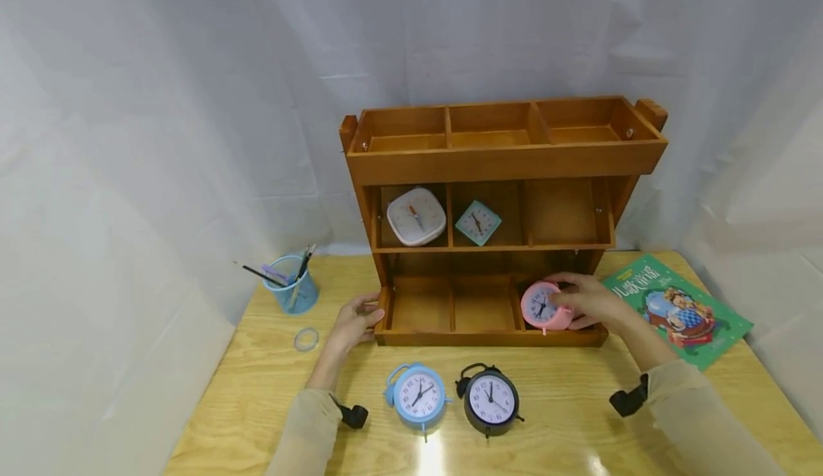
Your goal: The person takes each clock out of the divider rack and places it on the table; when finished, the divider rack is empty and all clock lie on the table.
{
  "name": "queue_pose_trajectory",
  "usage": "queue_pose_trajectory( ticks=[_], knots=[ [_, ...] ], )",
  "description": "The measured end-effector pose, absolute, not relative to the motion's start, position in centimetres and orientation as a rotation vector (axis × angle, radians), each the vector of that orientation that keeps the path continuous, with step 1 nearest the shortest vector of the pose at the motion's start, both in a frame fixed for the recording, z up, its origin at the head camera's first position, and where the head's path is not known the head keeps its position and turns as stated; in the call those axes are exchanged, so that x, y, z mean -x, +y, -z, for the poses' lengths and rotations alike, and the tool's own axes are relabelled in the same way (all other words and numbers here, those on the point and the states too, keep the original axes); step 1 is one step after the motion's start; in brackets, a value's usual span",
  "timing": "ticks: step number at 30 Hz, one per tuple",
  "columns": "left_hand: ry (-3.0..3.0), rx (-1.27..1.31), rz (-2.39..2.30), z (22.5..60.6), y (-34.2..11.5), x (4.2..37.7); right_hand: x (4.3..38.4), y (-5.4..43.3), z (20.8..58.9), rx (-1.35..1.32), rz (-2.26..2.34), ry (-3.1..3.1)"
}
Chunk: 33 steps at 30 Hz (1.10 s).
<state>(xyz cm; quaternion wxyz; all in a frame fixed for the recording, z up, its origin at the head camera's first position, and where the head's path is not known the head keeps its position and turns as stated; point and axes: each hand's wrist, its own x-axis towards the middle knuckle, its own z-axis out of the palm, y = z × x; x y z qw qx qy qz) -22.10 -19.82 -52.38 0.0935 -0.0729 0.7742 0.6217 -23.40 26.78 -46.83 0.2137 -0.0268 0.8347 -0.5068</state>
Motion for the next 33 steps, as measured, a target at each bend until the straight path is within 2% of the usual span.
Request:
queue_pose_trajectory(
  ticks=[9, 24, 33],
  knots=[
    [2.301, 0.227, -1.837, 52.5, -19.6, 22.0, 22.7, 27.3, 46.2, 0.099, 1.555, 2.233],
    [2.309, 0.241, -1.817, 52.3, -19.7, 22.1, 20.6, 28.1, 45.5, 0.122, 2.011, 1.636],
    [2.312, 0.233, -1.795, 52.3, -19.6, 22.3, 19.0, 28.4, 44.5, 0.278, 2.077, 1.38]
  ],
)
